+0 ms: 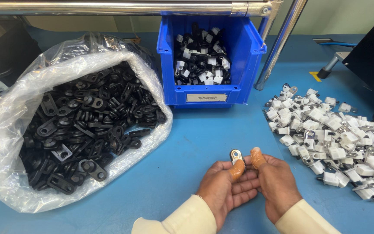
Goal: The person repeatedly picks a black plastic base and a white plastic housing, aligns them, and presses them together by hand. The assembled units are placed into a blue bin on the table.
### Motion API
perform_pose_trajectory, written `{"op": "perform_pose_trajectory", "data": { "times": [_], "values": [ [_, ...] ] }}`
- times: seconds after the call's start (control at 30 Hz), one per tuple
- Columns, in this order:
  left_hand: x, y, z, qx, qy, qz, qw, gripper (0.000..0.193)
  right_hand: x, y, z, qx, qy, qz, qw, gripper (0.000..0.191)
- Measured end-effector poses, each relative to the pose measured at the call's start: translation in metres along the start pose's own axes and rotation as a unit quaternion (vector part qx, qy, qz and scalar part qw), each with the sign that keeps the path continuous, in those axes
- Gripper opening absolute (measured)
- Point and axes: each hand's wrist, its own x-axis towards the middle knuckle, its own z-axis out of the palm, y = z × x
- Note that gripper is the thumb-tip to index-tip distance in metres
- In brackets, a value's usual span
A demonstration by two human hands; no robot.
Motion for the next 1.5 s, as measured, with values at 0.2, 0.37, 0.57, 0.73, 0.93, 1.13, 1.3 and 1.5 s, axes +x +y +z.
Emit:
{"op": "perform_pose_trajectory", "data": {
  "times": [0.2, 0.37, 0.57, 0.73, 0.93, 1.13, 1.3, 1.5],
  "values": [
    [0.007, -0.005, -0.008, -0.016, -0.011, 0.006, 1.0, 0.028, -0.001, -0.001, 0.004, -0.015, 0.003, -0.005, 1.0, 0.018],
    [0.007, -0.009, 0.0, 0.021, 0.052, 0.016, 0.998, 0.028, -0.005, 0.001, 0.019, -0.035, 0.081, -0.037, 0.995, 0.028],
    [0.003, -0.004, -0.002, 0.001, 0.017, 0.014, 1.0, 0.033, -0.001, -0.009, 0.007, -0.006, 0.022, -0.01, 1.0, 0.038],
    [0.002, -0.008, -0.007, 0.006, -0.014, 0.024, 1.0, 0.031, -0.003, -0.01, 0.001, -0.049, -0.028, 0.002, 0.998, 0.033],
    [0.001, -0.008, 0.0, 0.068, 0.063, 0.034, 0.995, 0.03, 0.003, -0.003, 0.013, -0.031, 0.032, 0.002, 0.999, 0.024],
    [-0.002, -0.003, 0.007, 0.133, 0.104, 0.044, 0.985, 0.031, 0.011, -0.006, 0.009, -0.012, 0.017, 0.002, 1.0, 0.035],
    [0.001, -0.001, 0.003, 0.141, 0.095, 0.044, 0.984, 0.033, 0.01, -0.015, -0.004, -0.064, -0.026, 0.018, 0.997, 0.036],
    [0.006, -0.003, 0.003, 0.155, 0.1, 0.054, 0.981, 0.033, 0.016, -0.007, -0.002, -0.065, -0.034, -0.034, 0.997, 0.026]
  ]
}}
